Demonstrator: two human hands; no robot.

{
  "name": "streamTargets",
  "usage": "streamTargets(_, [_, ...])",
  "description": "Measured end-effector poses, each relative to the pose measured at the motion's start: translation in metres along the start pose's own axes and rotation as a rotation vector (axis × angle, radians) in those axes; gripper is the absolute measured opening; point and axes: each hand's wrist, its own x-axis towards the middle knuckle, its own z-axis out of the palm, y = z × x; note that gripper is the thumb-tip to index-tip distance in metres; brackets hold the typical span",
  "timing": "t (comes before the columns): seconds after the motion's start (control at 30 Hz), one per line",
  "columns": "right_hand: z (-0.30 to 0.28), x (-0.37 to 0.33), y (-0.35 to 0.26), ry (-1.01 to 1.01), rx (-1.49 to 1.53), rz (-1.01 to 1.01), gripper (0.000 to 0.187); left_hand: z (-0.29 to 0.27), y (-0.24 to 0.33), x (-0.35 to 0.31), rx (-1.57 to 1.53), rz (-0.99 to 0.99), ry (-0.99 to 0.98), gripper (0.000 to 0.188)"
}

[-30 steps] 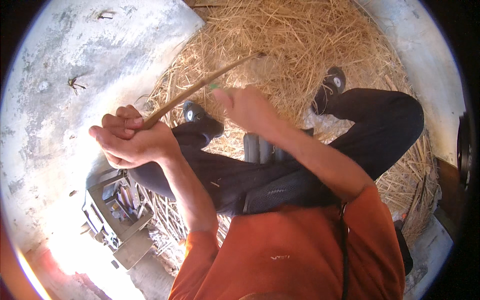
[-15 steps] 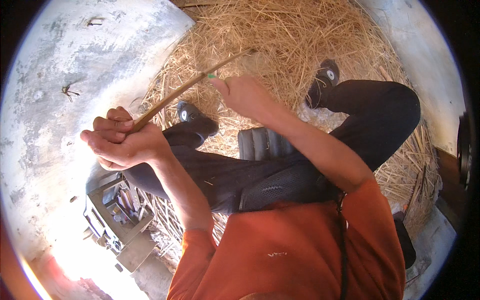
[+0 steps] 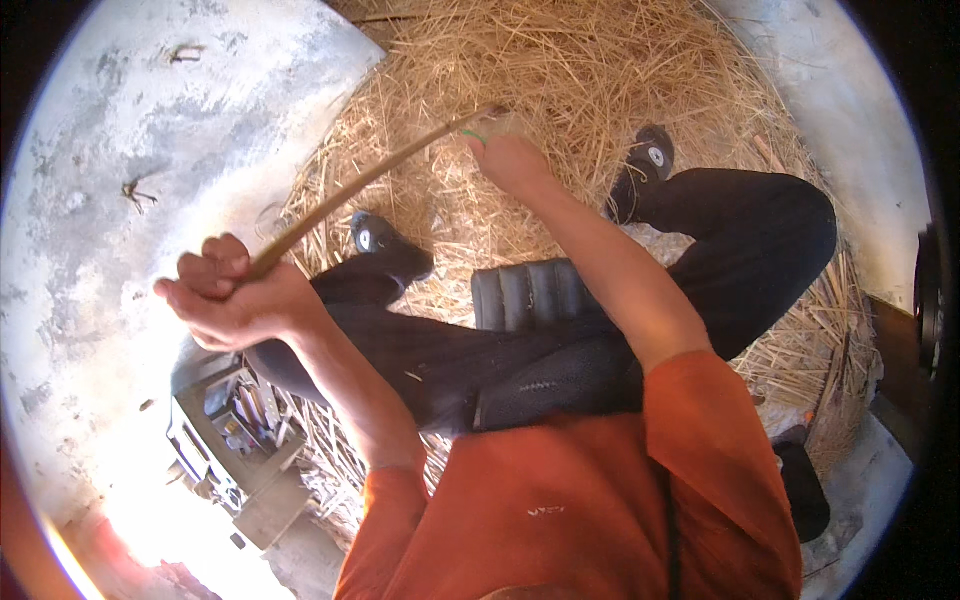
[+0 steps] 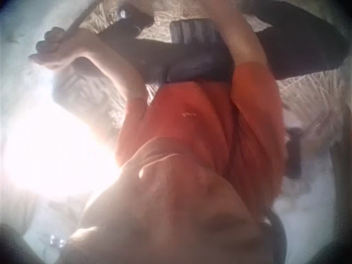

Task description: The person strips the bark from a long wooden stick using a green-handled utility knife. They hold the stick with their left hand and use their right hand to shave the wood along its length.

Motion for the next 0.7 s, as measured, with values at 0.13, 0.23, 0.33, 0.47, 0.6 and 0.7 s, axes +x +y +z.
streamTargets(0.13, [-0.033, -0.009, -0.046, -0.13, 0.05, -0.052, 0.053, -0.007, -0.002, 0.006, -0.001, 0.016, 0.04, 0.045])
streamTargets(0.23, [0.027, 0.001, 0.023, 0.149, 0.058, -0.057, 0.051, 0.006, -0.005, 0.002, -0.117, -0.027, -0.023, 0.047])
streamTargets(0.33, [-0.006, -0.001, 0.068, -0.147, -0.109, 0.24, 0.05, -0.003, -0.006, 0.004, -0.035, 0.028, 0.023, 0.048])
streamTargets(0.47, [-0.001, 0.003, 0.129, -0.212, -0.247, 0.168, 0.053, 0.01, -0.004, -0.006, -0.07, -0.022, -0.008, 0.048])
streamTargets(0.6, [-0.051, 0.002, 0.025, -0.087, 0.136, 0.208, 0.056, 0.003, 0.0, -0.002, -0.071, -0.032, -0.02, 0.044])
streamTargets(0.7, [-0.075, -0.014, -0.051, 0.095, 0.438, 0.055, 0.062, 0.002, -0.006, -0.001, -0.127, -0.038, -0.1, 0.04])
